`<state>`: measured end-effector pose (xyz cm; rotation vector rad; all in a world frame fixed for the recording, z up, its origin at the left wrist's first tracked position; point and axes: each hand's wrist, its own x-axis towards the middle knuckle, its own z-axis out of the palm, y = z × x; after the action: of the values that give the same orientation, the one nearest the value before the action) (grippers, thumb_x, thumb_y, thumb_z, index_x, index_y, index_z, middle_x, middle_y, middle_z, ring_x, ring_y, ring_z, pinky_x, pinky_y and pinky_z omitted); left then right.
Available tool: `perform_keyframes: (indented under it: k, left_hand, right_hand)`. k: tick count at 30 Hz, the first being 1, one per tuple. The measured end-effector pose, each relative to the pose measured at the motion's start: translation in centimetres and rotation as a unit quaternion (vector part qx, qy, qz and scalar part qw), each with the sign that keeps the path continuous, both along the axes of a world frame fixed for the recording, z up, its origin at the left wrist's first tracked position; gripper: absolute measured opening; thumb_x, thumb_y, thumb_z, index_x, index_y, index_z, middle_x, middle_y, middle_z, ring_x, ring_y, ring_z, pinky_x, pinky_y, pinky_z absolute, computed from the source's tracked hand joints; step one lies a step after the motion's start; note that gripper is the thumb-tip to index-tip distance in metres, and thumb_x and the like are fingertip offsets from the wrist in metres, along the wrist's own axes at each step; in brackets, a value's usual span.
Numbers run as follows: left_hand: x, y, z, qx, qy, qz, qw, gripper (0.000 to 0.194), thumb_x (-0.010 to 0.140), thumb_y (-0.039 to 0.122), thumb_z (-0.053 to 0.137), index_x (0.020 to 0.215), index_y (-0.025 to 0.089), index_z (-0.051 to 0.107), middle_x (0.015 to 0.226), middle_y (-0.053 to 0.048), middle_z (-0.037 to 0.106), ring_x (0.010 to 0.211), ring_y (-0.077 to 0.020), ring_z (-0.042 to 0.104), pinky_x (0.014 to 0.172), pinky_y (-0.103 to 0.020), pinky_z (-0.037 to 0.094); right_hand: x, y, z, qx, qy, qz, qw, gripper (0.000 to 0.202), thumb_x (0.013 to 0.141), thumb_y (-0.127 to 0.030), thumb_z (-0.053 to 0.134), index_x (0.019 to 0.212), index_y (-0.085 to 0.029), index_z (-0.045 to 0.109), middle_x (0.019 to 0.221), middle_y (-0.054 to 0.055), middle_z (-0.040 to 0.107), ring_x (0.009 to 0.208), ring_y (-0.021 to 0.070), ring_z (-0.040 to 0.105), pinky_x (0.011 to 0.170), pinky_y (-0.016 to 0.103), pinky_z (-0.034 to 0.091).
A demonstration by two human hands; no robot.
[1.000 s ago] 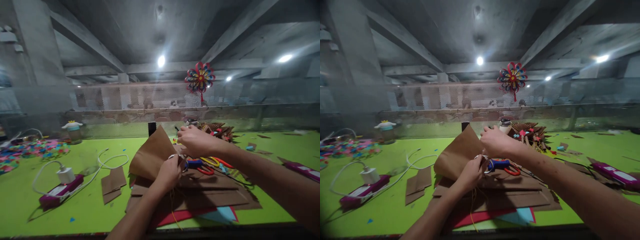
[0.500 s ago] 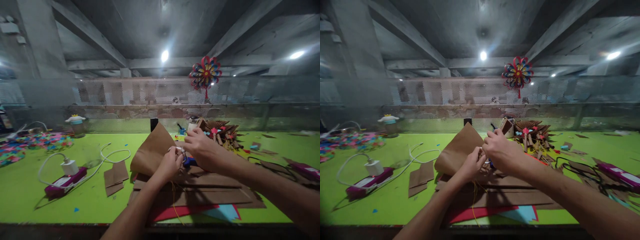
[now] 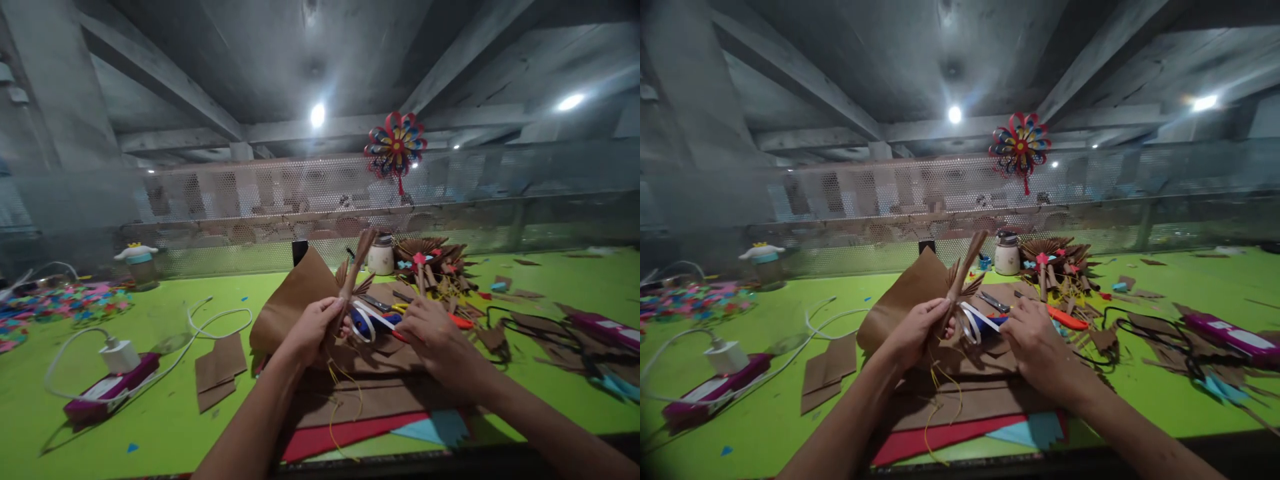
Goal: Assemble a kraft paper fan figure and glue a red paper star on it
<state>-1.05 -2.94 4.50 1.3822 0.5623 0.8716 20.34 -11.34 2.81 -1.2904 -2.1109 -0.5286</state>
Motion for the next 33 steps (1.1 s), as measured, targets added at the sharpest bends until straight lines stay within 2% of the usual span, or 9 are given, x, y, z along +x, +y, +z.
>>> perform_keyframes:
  k: [5,10,15,18,20,23,27,30,33]
  left_hand:
    - [-0.5,0.3,0.4,-0.034,0.001,0.01,0.999,0.03,0.074,0.042,0.056,0.081,0.013,0.054,0.057,0.002,0.05,0.042,-0.0042,0.041,0.037,-0.014,0.028]
    - [-0.3,0.6,0.1,0.013,0.038,0.088,0.995,0.031,0.071,0.043,0.059,0.073,0.015,0.047,0.054,0.003,0.05,0.041,-0.0048,0.042,0.038,-0.014,0.028]
    - [-0.1,0.7,0.0,0.063,0.053,0.119,0.989,0.034,0.07,0.047,0.057,0.074,0.015,0.048,0.056,0.003,0.051,0.042,-0.0054,0.043,0.039,-0.015,0.031]
    - [0.0,0.6,0.3,0.121,0.051,0.141,0.981,0.033,0.072,0.048,0.054,0.073,0.015,0.049,0.055,0.003,0.049,0.043,-0.0061,0.042,0.04,-0.017,0.032]
    - [0.1,0.6,0.6,0.164,0.055,0.162,0.972,0.031,0.073,0.046,0.054,0.074,0.015,0.051,0.055,0.003,0.048,0.045,-0.0067,0.042,0.042,-0.017,0.033]
    - [0.0,0.6,0.9,0.218,0.075,0.196,0.953,0.027,0.071,0.041,0.058,0.079,0.015,0.057,0.057,0.003,0.049,0.049,-0.0072,0.042,0.047,-0.017,0.035]
    - [-0.4,0.6,1.2,0.216,0.078,0.192,0.954,0.027,0.071,0.04,0.06,0.08,0.014,0.058,0.059,0.003,0.049,0.051,-0.0072,0.042,0.047,-0.017,0.034]
    - [-0.7,0.4,1.3,0.175,0.079,0.159,0.968,0.028,0.073,0.042,0.057,0.08,0.014,0.057,0.052,0.005,0.045,0.045,-0.006,0.036,0.041,-0.017,0.028]
    - [-0.6,0.2,1.3,0.151,0.056,0.127,0.979,0.028,0.072,0.04,0.059,0.08,0.014,0.057,0.055,0.004,0.047,0.046,-0.0057,0.038,0.043,-0.017,0.03]
  right_hand:
    - [0.0,0.5,-0.8,-0.046,0.069,0.01,0.997,0.019,0.082,-0.011,0.044,0.069,-0.017,0.057,0.069,0.005,0.055,0.075,0.0188,0.046,0.069,0.033,0.035]
    - [-0.2,0.9,-1.1,-0.121,0.142,0.051,0.981,0.016,0.08,-0.015,0.046,0.073,-0.019,0.06,0.075,0.004,0.057,0.077,0.0178,0.05,0.072,0.033,0.038]
    - [0.0,0.6,-0.9,-0.248,0.303,0.13,0.911,0.023,0.079,-0.029,0.052,0.099,-0.021,0.06,0.084,0.003,0.063,0.078,0.0164,0.056,0.07,0.028,0.043]
    - [1.3,1.4,-0.4,-0.256,0.382,0.122,0.88,0.039,0.081,-0.039,0.047,0.113,-0.017,0.053,0.069,0.002,0.065,0.066,0.0162,0.058,0.06,0.026,0.043]
    - [2.9,3.0,-0.1,-0.198,0.379,0.035,0.903,0.04,0.083,-0.043,0.041,0.098,-0.013,0.062,0.063,0.004,0.064,0.062,0.0172,0.058,0.058,0.026,0.042]
    - [5.4,6.3,0.2,-0.177,0.255,-0.077,0.948,0.038,0.081,-0.04,0.039,0.078,-0.013,0.067,0.069,0.007,0.066,0.066,0.0189,0.058,0.059,0.027,0.041]
    - [6.9,10.4,-0.3,-0.226,0.186,-0.059,0.954,0.015,0.062,-0.026,0.061,0.071,-0.017,0.068,0.069,0.004,0.067,0.063,0.0168,0.058,0.059,0.024,0.041]
    - [6.8,12.1,-1.5,-0.251,0.161,-0.059,0.953,0.021,0.048,-0.019,0.069,0.068,-0.017,0.068,0.064,0.002,0.065,0.059,0.0156,0.056,0.056,0.023,0.04]
    - [6.7,13.1,-2.3,-0.244,0.154,-0.061,0.955,0.03,0.043,-0.019,0.071,0.073,-0.017,0.068,0.074,0.004,0.066,0.066,0.0166,0.058,0.061,0.023,0.042]
